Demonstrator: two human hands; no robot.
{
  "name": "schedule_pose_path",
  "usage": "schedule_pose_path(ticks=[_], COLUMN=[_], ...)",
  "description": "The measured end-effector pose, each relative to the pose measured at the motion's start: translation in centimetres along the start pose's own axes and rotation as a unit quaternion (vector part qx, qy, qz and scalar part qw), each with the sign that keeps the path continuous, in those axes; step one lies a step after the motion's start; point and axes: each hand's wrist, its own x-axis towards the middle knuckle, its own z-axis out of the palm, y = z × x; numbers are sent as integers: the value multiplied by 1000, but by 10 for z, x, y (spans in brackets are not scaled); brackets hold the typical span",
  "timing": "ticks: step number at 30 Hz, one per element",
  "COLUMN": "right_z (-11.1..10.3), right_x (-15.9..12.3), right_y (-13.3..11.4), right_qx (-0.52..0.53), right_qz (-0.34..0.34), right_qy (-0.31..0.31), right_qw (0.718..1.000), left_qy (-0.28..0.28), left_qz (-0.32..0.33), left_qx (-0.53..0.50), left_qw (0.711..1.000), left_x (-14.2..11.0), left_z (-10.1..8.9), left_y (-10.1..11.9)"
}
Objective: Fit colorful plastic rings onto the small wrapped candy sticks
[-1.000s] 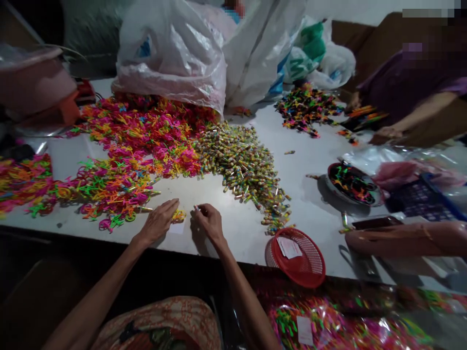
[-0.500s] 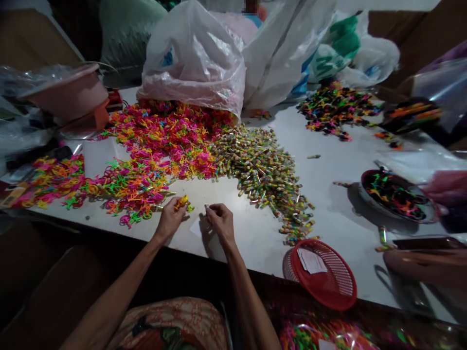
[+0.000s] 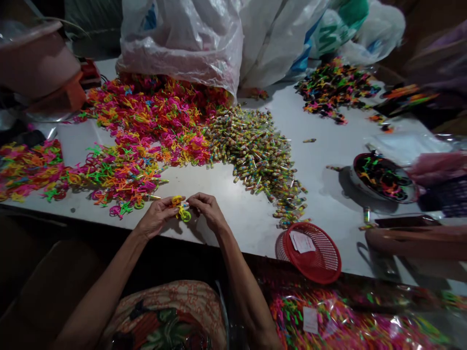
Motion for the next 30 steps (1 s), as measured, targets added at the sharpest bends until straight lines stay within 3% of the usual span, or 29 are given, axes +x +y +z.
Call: schedule_pose_path(ticks=[6, 13, 20, 27, 30], right_z=[4, 5, 14, 23, 23], right_x=[0, 1, -8, -14, -8], right_y=[-5, 1, -8, -7, -7], right_qx=[12, 17, -55, -64, -113], right_qz=[15, 31, -5, -40, -57], right_qy=[-58, -50, -53, -58, -49], right_qw=[998, 998, 997, 995, 991], left_qy=[-4, -22, 62, 45, 82], left_qz=[-20, -28, 16, 19, 51], left_qx=[-24, -30, 41, 108, 147], left_qw=[1000, 999, 997, 993, 984], left_x=[-2, -5, -9, -15, -11], left_z=[-7, -11, -14, -19, -18], left_y=[5, 5, 7, 19, 17])
